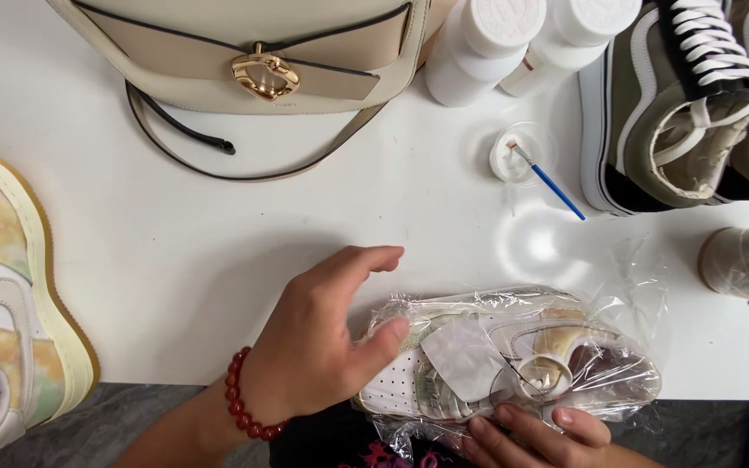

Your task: Wrap a sneaker in plastic film.

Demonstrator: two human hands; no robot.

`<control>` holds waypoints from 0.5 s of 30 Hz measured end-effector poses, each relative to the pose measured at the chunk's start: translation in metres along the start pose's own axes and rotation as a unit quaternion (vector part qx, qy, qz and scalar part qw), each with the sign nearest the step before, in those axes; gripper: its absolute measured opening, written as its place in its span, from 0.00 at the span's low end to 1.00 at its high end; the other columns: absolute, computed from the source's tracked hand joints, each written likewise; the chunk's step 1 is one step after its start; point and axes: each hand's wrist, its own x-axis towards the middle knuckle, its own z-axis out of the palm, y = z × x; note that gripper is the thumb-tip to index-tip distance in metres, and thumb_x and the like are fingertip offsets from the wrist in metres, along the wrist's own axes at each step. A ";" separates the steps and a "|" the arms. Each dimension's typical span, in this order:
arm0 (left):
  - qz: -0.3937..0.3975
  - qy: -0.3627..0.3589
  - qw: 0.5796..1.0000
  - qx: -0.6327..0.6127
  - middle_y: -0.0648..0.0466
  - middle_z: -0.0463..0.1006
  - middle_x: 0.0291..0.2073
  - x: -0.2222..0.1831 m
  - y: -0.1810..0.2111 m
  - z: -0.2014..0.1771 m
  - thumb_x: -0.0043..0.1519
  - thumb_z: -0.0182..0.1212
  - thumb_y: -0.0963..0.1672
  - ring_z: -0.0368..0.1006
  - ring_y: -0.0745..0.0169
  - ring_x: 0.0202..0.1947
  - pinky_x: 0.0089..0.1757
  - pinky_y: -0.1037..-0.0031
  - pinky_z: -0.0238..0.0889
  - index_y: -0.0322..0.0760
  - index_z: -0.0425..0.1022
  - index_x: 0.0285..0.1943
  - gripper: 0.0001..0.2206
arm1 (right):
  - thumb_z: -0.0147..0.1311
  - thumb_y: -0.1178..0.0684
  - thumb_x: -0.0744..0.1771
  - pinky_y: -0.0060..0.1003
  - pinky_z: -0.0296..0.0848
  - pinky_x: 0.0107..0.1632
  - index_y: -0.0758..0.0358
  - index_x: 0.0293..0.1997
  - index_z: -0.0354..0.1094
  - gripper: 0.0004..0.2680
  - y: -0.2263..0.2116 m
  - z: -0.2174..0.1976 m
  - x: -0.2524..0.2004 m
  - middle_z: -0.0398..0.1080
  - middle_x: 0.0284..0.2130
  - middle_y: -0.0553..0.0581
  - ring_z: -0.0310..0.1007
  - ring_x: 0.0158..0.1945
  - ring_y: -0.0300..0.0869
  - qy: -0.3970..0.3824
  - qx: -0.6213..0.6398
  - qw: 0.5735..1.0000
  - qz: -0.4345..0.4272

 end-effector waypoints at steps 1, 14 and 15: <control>-0.003 -0.040 0.999 0.019 0.42 0.82 0.46 0.003 -0.002 0.000 0.54 0.67 0.42 0.80 0.52 0.46 0.46 0.68 0.72 0.25 0.75 0.54 0.20 | 0.59 0.48 0.66 0.37 0.50 0.61 0.28 0.51 0.74 0.11 0.000 -0.001 -0.004 0.74 0.48 0.29 0.71 0.50 0.29 -0.022 -0.001 1.000 -0.007; -0.126 -0.082 0.983 -0.102 0.51 0.87 0.31 0.010 0.002 0.013 0.56 0.67 0.39 0.84 0.69 0.31 0.35 0.78 0.77 0.32 0.83 0.37 0.04 | 0.64 0.49 0.67 0.36 0.51 0.66 0.34 0.50 0.75 0.09 0.012 -0.002 0.031 0.72 0.49 0.31 0.67 0.55 0.30 0.048 0.012 0.997 -0.056; -0.131 -0.072 0.983 -0.102 0.51 0.86 0.31 0.009 0.005 0.014 0.55 0.67 0.38 0.84 0.68 0.30 0.32 0.78 0.76 0.31 0.83 0.36 0.03 | 0.64 0.49 0.67 0.36 0.52 0.66 0.35 0.50 0.74 0.09 0.012 -0.002 0.031 0.72 0.49 0.32 0.68 0.55 0.31 0.050 0.018 0.997 -0.055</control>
